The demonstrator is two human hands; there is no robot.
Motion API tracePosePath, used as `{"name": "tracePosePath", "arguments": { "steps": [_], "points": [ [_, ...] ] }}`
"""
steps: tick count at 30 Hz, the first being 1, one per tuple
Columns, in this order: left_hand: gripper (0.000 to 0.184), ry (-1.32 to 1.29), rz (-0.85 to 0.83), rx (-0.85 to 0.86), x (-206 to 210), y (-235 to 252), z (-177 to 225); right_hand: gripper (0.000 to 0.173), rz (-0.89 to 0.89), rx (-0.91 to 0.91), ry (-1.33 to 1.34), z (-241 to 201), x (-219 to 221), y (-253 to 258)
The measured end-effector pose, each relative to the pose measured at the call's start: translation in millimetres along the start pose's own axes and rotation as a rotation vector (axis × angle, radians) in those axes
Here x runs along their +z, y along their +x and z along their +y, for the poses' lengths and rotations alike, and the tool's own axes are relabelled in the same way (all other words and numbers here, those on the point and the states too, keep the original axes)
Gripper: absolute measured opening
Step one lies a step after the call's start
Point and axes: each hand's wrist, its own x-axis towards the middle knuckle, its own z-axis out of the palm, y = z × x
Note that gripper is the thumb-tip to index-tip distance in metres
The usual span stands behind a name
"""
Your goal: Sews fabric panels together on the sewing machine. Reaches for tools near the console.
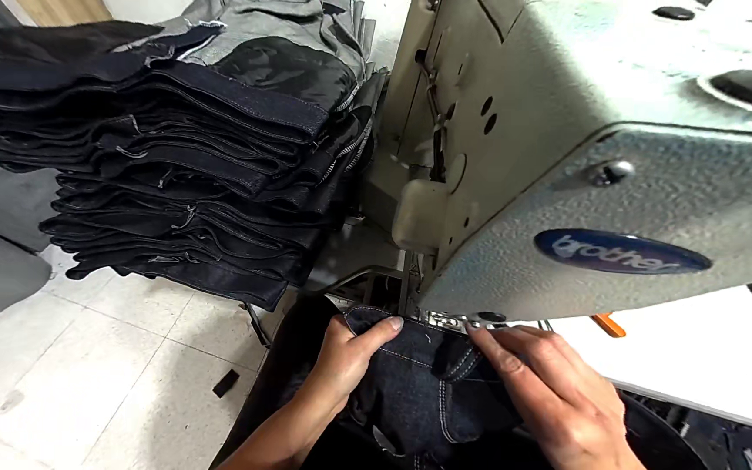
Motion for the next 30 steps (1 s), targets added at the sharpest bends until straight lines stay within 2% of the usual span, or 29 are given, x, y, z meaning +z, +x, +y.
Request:
{"name": "tracePosePath", "arguments": {
  "steps": [3, 6, 9, 10, 12, 13, 14, 15, 16, 18, 19, 20, 22, 26, 28, 30],
  "points": [
    [0.011, 0.019, 0.002, -0.010, -2.3, 1.4, -1.4, 0.018, -0.086, 0.287, 0.356, -17.7, -0.2, 5.2],
    [0.014, 0.037, -0.009, -0.019, -4.8, 3.5, -2.9, 0.020, -0.222, 0.608, 0.660, -16.1, 5.4, 5.5],
    [0.026, 0.254, 0.029, 0.046, -10.7, 6.0, -3.0, 0.012, -0.248, 0.633, 0.662, -6.9, 12.2, 6.4],
    [0.037, 0.446, 0.096, 0.142, -12.5, 4.9, -2.3, 0.012, -0.232, 0.586, 0.577, -5.9, 13.6, 6.8],
    [0.059, 0.834, 0.251, 0.507, -15.3, 1.3, 0.6, 0.014, -0.175, 0.477, 0.404, -4.8, 16.9, 6.5],
    [0.061, 0.974, 0.299, 0.729, -18.9, 1.3, 1.1, 0.015, -0.149, 0.440, 0.361, -3.8, 18.9, 5.2],
    [0.051, 1.043, 0.296, 0.889, -20.5, -1.3, 4.7, 0.015, -0.134, 0.425, 0.353, -2.5, 20.2, 3.5],
    [0.040, 1.046, 0.229, 0.958, -17.8, -7.7, 8.9, 0.015, -0.125, 0.422, 0.362, -1.4, 21.4, 2.0],
    [0.032, 0.976, 0.076, 0.909, -11.6, -16.1, 12.1, 0.014, -0.114, 0.425, 0.376, -1.2, 22.2, 1.0],
    [0.029, 0.649, -0.310, 0.534, 1.7, -29.8, 14.1, 0.014, -0.086, 0.428, 0.389, -3.7, 22.4, 0.1],
    [0.025, 0.498, -0.392, 0.366, 6.4, -31.9, 12.0, 0.014, -0.068, 0.426, 0.387, -5.0, 22.7, 0.2],
    [0.022, 0.394, -0.408, 0.258, 9.7, -32.0, 9.3, 0.014, -0.048, 0.425, 0.382, -6.3, 23.8, -0.1],
    [0.019, 0.296, -0.375, 0.165, 13.0, -31.2, 5.8, 0.014, -0.001, 0.438, 0.383, -9.7, 27.4, -2.0],
    [0.017, 0.318, -0.305, 0.220, 15.6, -31.1, -0.1, 0.011, 0.064, 0.410, 0.340, -15.1, 32.9, -5.7],
    [0.013, 0.320, -0.269, 0.229, 16.9, -32.1, -2.7, 0.011, -0.003, 0.319, 0.256, -14.3, 26.6, -3.0],
    [0.011, 0.344, -0.223, 0.241, 17.3, -33.5, -5.6, 0.020, -0.112, 0.216, 0.170, -12.5, 18.6, -2.5]
  ]
}}
